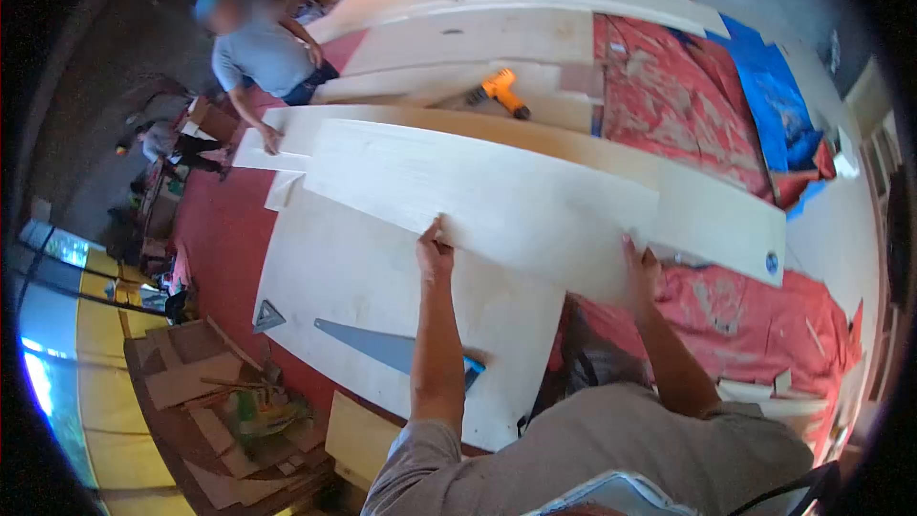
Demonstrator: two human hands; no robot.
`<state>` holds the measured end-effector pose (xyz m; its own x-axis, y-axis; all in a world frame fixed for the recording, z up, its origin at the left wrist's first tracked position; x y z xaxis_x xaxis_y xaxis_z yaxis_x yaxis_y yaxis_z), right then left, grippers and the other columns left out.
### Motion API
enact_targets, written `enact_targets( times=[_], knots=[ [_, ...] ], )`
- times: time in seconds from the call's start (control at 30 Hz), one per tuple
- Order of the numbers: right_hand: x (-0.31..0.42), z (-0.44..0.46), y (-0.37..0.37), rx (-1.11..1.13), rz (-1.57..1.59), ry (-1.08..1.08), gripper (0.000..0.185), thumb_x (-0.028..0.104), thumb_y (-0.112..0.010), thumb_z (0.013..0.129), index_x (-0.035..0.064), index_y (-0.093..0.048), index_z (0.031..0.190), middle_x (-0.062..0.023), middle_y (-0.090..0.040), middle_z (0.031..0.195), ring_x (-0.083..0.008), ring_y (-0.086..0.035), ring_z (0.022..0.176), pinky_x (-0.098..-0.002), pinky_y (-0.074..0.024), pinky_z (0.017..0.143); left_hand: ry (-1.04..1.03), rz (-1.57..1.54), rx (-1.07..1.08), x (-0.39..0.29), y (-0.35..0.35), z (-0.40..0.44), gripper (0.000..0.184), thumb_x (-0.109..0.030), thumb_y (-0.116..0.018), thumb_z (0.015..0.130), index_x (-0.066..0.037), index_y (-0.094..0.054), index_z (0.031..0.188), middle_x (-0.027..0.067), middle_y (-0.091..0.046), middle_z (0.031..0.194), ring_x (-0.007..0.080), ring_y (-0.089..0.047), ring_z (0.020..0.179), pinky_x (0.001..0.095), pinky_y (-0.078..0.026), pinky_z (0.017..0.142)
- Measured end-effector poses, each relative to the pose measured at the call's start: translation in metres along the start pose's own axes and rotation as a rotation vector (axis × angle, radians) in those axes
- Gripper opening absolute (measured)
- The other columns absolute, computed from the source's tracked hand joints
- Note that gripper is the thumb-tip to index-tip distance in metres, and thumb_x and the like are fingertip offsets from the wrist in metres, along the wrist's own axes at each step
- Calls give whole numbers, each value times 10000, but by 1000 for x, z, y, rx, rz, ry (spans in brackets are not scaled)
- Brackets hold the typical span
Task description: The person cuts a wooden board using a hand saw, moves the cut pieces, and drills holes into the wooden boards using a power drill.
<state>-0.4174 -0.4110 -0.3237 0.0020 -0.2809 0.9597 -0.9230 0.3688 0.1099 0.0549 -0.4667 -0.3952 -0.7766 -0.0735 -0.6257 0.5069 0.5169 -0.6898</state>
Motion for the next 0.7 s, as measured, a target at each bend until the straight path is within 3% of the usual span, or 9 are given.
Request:
enact_targets(
  times=[0.17,0.2,0.27,0.3,0.33,0.47,0.53,0.6,0.7],
  knots=[
    [-51,78,-26,8,197,61,583,472,-726,1001,-55,-705,1248,-81,-725,1072,-180,-619,942,-351,-515,858,-36,84,-4,11,-4,49,186,-85,-665,989,51,-709,1108,80,-717,998,213,-698,914,371,-580,835],
    [-45,89,-29,47,187,73,583,472,-726,1001,-55,-705,1248,-81,-725,1072,-180,-619,942,-351,-515,858,-24,44,270,30,17,76,206,-81,-666,983,42,-696,1147,87,-713,1053,220,-696,962,377,-582,859],
    [-33,116,-33,46,-62,-98,552,428,-719,1023,-67,-700,1267,-67,-723,1136,-183,-628,1004,-339,-511,916,-40,99,271,30,-18,99,165,-98,-664,987,4,-683,1116,78,-708,1061,219,-692,978,380,-579,846],
    [-25,127,-35,52,-65,-107,552,428,-719,1023,-67,-700,1267,-67,-723,1136,-183,-628,1004,-339,-511,916,-39,176,-23,33,-45,85,110,-120,-660,997,-26,-684,1047,62,-708,1013,211,-692,946,377,-573,809],
    [-18,139,-36,60,-6,-117,551,425,-709,1032,-70,-697,1274,-72,-725,1137,-181,-630,1005,-339,-511,916,21,179,-55,45,-47,97,117,-100,-655,995,-24,-675,1082,78,-703,1039,216,-688,955,372,-574,803],
    [-17,210,-28,28,-46,-121,524,420,-694,1044,-53,-703,1270,-67,-720,1112,-171,-635,991,-340,-518,886,94,196,-81,73,-96,137,125,-99,-660,990,-28,-678,1091,90,-697,1039,226,-682,990,387,-575,801],
    [-9,252,-31,3,-92,-151,498,417,-693,1046,-39,-714,1245,-56,-718,1087,-157,-633,971,-337,-523,857,199,252,14,89,-110,180,342,-161,-674,988,-16,-612,1291,105,-663,1242,279,-676,1092,467,-581,915],
    [-19,305,-36,31,54,-65,526,441,-676,1045,-68,-734,1165,-44,-706,927,-151,-611,848,-342,-511,773,231,305,99,93,-145,221,334,-200,-674,991,-24,-622,1269,105,-670,1214,278,-683,1063,462,-583,895],
    [15,373,-69,103,261,23,515,429,-684,1037,-50,-728,1222,-67,-733,1056,-168,-652,929,-369,-528,821,208,363,84,94,-211,289,339,-283,-667,997,-48,-641,1240,96,-694,1118,278,-697,997,435,-583,827]
  ],
)
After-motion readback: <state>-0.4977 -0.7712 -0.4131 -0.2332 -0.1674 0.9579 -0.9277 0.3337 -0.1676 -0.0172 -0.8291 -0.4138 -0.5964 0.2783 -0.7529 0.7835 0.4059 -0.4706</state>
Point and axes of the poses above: each hand's wrist, its own z-axis towards the middle knuckle, its own y-axis out of the back of the hand, x = y × z, the point moved 5 cm from there along z, towards the middle knuckle
